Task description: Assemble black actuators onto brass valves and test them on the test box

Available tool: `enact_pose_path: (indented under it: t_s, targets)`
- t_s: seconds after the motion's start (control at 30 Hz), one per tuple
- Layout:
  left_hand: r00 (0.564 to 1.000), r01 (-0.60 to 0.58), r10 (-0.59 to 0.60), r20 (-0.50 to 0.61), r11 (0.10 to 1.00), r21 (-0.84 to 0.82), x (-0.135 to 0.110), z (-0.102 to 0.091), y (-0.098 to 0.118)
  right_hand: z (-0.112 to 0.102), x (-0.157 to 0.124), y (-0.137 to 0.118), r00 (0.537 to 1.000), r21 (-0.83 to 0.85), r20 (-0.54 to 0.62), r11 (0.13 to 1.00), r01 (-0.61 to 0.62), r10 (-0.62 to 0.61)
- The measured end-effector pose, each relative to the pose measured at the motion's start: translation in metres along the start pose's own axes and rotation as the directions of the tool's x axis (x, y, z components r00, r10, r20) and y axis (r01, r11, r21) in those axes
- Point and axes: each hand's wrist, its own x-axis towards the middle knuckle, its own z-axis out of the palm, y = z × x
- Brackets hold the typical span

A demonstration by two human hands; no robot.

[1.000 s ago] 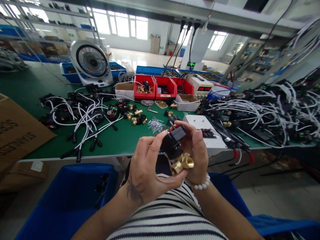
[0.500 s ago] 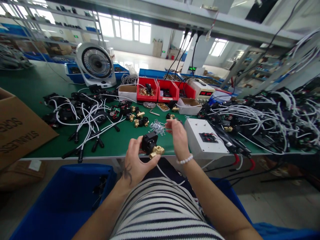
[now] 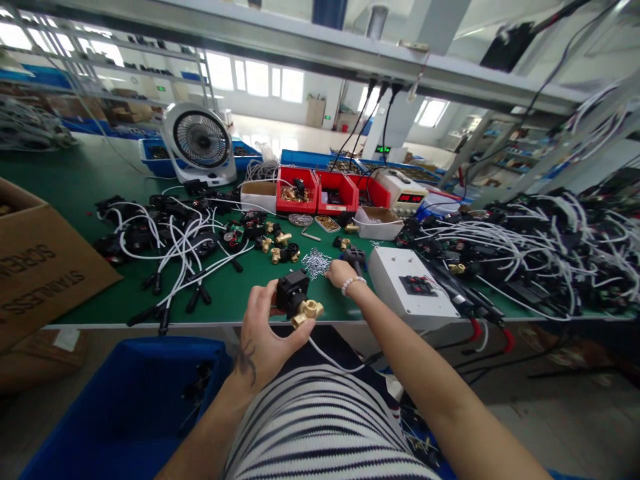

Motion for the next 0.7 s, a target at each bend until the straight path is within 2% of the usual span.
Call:
enact_pose_path:
  t_s: [0.1,0.2,0.27,0.33,0.4,0.47,0.5,0.53,0.57,0.6,0.63,0.7]
  targets:
    - [1.000,-0.014,0.014,0.007,1.000,0.020,-0.001,-0.002,0.003,-0.005,0.001,-0.001,1.000,0.039,-0.020,0.999,-0.011,0.012]
    - [0.999,-0.043,0.043,0.003,0.998,0.056,-0.001,-0.006,0.007,-0.011,-0.003,0.001,0.993,0.160,-0.113,0.987,-0.009,0.027]
    - [0.998,-0.066,0.066,0.000,0.995,0.079,0.000,-0.009,0.011,-0.014,-0.011,0.003,0.985,0.296,-0.175,0.954,0.051,0.001]
    - [0.996,-0.091,0.092,-0.002,0.991,0.102,0.002,-0.012,0.018,-0.017,-0.025,0.003,0.971,0.462,-0.231,0.872,0.163,-0.059]
    - [0.992,-0.121,0.123,-0.008,0.986,0.116,0.003,-0.014,0.026,-0.021,-0.047,-0.002,0.943,0.599,-0.314,0.749,0.284,-0.107]
    - [0.985,-0.165,0.169,-0.023,0.979,0.117,0.005,-0.015,0.035,-0.023,-0.077,-0.012,0.896,0.709,-0.430,0.571,0.413,-0.114]
    - [0.981,-0.187,0.192,-0.028,0.975,0.115,0.005,-0.015,0.040,-0.024,-0.093,-0.019,0.869,0.756,-0.483,0.449,0.477,-0.109]
    - [0.977,-0.207,0.212,-0.034,0.972,0.113,0.005,-0.014,0.044,-0.025,-0.109,-0.026,0.840,0.811,-0.532,0.222,0.541,-0.104]
    - [0.973,-0.223,0.229,-0.040,0.968,0.115,0.004,-0.013,0.048,-0.026,-0.124,-0.033,0.828,0.830,-0.549,0.041,0.556,-0.114]
    - [0.969,-0.238,0.244,-0.041,0.964,0.117,0.003,-0.013,0.052,-0.026,-0.138,-0.040,0.827,0.837,-0.548,-0.078,0.542,-0.127]
    - [0.967,-0.247,0.253,-0.042,0.962,0.118,0.002,-0.011,0.055,-0.026,-0.150,-0.046,0.830,0.839,-0.541,-0.153,0.522,-0.136]
    - [0.962,-0.263,0.271,-0.047,0.957,0.125,0.000,-0.009,0.061,-0.028,-0.165,-0.056,0.828,0.825,-0.552,-0.213,0.524,-0.099]
